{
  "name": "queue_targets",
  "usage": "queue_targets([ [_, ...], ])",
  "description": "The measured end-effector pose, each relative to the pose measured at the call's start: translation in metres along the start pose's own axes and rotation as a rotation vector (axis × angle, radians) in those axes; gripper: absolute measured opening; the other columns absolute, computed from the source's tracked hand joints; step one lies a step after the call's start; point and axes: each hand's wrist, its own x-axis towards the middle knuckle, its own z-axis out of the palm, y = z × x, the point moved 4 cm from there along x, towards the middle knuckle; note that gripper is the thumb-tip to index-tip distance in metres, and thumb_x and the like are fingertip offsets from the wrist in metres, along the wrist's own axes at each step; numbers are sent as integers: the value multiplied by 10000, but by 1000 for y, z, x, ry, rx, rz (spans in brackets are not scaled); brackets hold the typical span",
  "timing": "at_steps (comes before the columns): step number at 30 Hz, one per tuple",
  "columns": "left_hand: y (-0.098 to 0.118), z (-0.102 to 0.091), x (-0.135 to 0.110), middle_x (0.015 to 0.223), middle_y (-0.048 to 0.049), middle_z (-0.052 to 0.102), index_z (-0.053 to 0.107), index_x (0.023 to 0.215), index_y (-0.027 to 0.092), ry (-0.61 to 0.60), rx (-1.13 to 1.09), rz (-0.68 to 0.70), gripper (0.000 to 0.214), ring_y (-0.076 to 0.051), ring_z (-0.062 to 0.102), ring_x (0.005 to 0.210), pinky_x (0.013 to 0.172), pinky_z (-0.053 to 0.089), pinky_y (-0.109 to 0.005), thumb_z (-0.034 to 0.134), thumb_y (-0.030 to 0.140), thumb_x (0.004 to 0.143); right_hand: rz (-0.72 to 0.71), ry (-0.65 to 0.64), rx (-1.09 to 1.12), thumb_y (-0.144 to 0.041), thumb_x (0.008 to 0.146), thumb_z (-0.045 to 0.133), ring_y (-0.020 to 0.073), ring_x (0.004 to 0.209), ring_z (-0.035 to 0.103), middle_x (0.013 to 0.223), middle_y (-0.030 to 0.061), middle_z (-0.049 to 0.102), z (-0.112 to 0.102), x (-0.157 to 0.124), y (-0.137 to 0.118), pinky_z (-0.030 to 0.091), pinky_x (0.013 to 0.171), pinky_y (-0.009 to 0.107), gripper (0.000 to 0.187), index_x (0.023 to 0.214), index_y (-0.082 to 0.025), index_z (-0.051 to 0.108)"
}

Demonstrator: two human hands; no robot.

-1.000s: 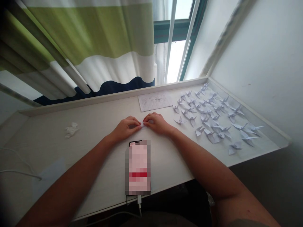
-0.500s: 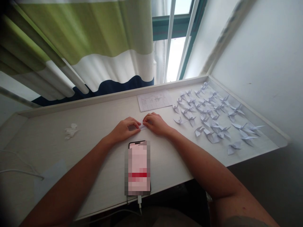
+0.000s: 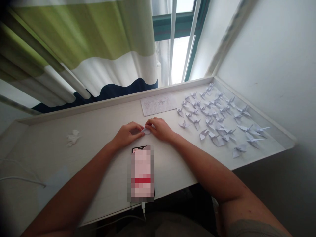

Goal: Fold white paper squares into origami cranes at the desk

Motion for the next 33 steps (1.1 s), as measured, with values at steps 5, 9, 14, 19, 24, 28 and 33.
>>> queue_targets([
  [5, 5, 2, -1, 1078, -72, 824, 769, 874, 239, -26, 54, 69, 93, -254, 748, 1043, 994, 592, -439, 746, 310, 930, -67, -89, -29, -222, 1028, 634, 244, 975, 665, 993, 76, 784, -7, -6, -2, 472, 938, 388, 128, 965, -215, 744],
  [9, 7, 4, -2, 1096, -68, 829, 785, 880, 243, -27, 86, 61, 102, -257, 748, 1070, 1015, 593, -447, 726, 289, 949, -164, -160, -39, -225, 1039, 626, 267, 1049, 675, 1069, 85, 803, -10, -10, 0, 486, 983, 424, 141, 1003, -226, 762],
  [14, 10, 9, -2, 1121, -81, 824, 796, 881, 234, -21, 87, 71, 157, -262, 733, 1104, 1041, 584, -460, 680, 267, 981, -151, -151, -33, -211, 1030, 624, 265, 1022, 673, 1043, 87, 796, -10, -8, 5, 499, 964, 416, 149, 987, -220, 766],
  [19, 10, 11, -3, 1126, -80, 822, 794, 870, 229, -29, 104, 62, 175, -267, 723, 1105, 1041, 573, -473, 671, 264, 990, -72, -110, -73, -226, 1029, 636, 258, 985, 651, 996, 92, 774, -8, -6, 3, 481, 927, 397, 132, 972, -203, 753],
  [24, 10, 13, -4, 1102, -73, 805, 794, 878, 238, -31, 143, 84, 147, -260, 709, 1092, 1052, 565, -458, 691, 261, 982, -27, -53, -152, -235, 1019, 656, 262, 989, 615, 1031, 101, 745, 1, -4, 5, 453, 899, 401, 147, 904, -197, 740],
  [28, 9, 14, -5, 1008, -76, 768, 774, 835, 232, -17, 145, 62, 170, -252, 701, 1023, 995, 576, -432, 693, 270, 980, 10, -28, -182, -236, 1005, 680, 270, 999, 602, 1031, 101, 737, 6, 0, 7, 448, 889, 413, 144, 880, -197, 739],
  [33, 7, 12, -5, 994, -53, 772, 781, 983, 243, 29, 91, -9, 72, -247, 698, 987, 959, 577, -427, 722, 241, 941, 33, -20, -173, -219, 993, 688, 280, 1013, 601, 1036, 108, 736, 7, 2, 6, 457, 906, 429, 129, 880, -194, 746],
])
